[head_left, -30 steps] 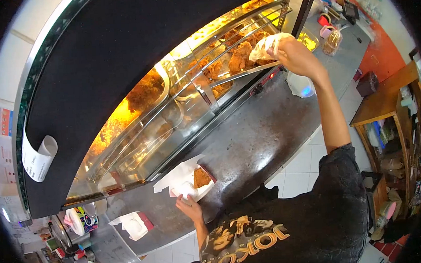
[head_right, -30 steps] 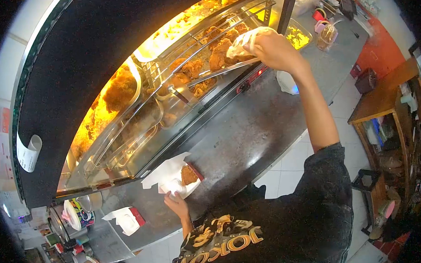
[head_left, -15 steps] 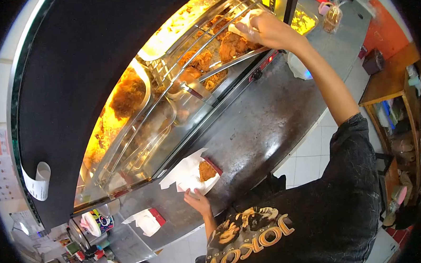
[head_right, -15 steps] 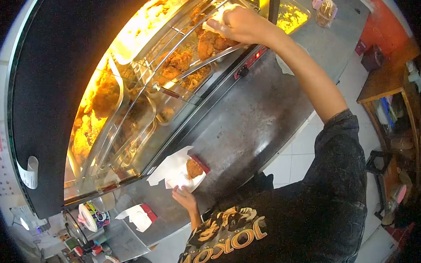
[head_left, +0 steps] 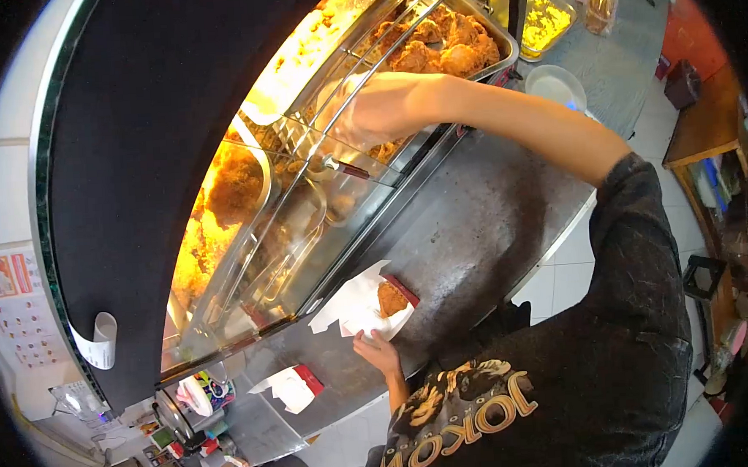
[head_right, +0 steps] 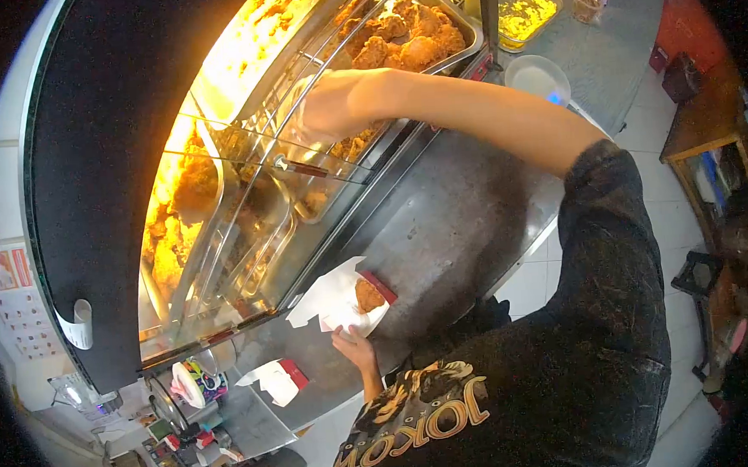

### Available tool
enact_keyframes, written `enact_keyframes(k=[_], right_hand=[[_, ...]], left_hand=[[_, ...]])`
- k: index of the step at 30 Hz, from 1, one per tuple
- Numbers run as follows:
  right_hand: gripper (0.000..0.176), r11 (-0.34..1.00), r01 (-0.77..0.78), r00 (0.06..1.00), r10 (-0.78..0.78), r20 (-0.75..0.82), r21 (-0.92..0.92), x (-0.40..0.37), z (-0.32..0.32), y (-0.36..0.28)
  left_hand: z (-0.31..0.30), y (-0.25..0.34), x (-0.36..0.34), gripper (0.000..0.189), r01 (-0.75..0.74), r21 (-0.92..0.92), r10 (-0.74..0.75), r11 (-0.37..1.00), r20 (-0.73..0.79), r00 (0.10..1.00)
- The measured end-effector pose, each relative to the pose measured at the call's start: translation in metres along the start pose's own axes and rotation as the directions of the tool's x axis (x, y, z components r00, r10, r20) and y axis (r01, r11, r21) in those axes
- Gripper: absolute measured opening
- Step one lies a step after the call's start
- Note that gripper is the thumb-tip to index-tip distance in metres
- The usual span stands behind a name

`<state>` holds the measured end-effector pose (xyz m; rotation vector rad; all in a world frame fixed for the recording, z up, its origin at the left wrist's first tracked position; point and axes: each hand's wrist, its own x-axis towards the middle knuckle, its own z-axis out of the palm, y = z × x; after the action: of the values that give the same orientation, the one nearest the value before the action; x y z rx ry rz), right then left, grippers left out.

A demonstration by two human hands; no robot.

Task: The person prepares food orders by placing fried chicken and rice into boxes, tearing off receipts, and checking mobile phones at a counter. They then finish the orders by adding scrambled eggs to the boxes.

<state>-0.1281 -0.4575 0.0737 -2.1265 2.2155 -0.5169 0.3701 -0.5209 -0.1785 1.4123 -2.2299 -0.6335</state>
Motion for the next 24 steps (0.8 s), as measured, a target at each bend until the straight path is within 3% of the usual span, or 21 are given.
enact_keyframes(k=[2,3,5,8,10,11,13,17,18,20,22,24], right_hand=[[0.023,0.981,0.173,0.97,-0.155,0.189,-0.082,0.019,0.018,0.015],[0.023,0.975,0.188,0.981,-0.181,0.067,-0.116,0.031,0.044,0.032],[0.021,0.974,0.155,0.983,-0.136,0.119,-0.164,0.041,0.044,0.035],[0.021,1.0,0.014,1.0,-0.014,0.017,-0.011,0.032,0.024,0.011],[0.023,0.966,-0.026,0.957,0.099,0.274,-0.258,0.035,-0.005,-0.008],[0.023,0.965,-0.026,0.956,0.1,0.275,-0.26,0.039,0.0,-0.005],[0.023,0.933,-0.078,0.99,0.114,0.083,-0.352,0.044,0.014,0.004],[0.013,0.956,-0.051,0.995,0.024,-0.094,-0.29,0.046,0.024,0.016],[0.013,0.955,-0.053,0.995,0.027,-0.092,-0.291,0.052,0.031,0.017],[0.016,0.838,-0.167,0.984,0.175,-0.035,-0.519,0.065,0.038,0.014],[0.018,0.746,-0.215,0.966,0.257,-0.025,-0.63,0.063,0.037,0.015],[0.017,0.932,-0.197,0.977,0.162,-0.137,-0.303,0.047,0.026,0.007]], left_hand=[[0.002,-0.007,0.0,0.038,-0.015,0.013,0.015,1.0,-0.002,1.0],[0.002,-0.005,0.0,0.039,-0.008,0.002,0.008,1.0,-0.017,1.0],[0.003,-0.001,-0.001,0.04,-0.003,-0.016,0.002,1.0,-0.023,1.0],[0.002,0.001,-0.001,0.042,-0.009,-0.021,0.009,1.0,-0.022,1.0],[0.002,-0.001,0.0,0.045,-0.031,-0.017,0.031,0.999,-0.025,0.999],[0.003,0.0,0.0,0.045,-0.031,-0.02,0.031,0.999,-0.024,0.999],[0.002,-0.001,0.0,0.041,-0.012,-0.004,0.012,1.0,-0.002,1.0],[0.004,-0.006,0.0,0.041,-0.025,-0.008,0.025,1.0,-0.003,1.0],[0.004,-0.005,0.0,0.041,-0.017,-0.014,0.017,1.0,0.001,1.0],[0.0,-0.001,0.0,0.04,-0.015,-0.02,0.015,1.0,0.011,1.0],[0.0,0.004,0.001,0.04,0.009,-0.026,-0.009,1.0,0.002,1.0],[0.0,-0.001,0.002,0.04,-0.009,-0.029,0.009,1.0,-0.002,1.0]])
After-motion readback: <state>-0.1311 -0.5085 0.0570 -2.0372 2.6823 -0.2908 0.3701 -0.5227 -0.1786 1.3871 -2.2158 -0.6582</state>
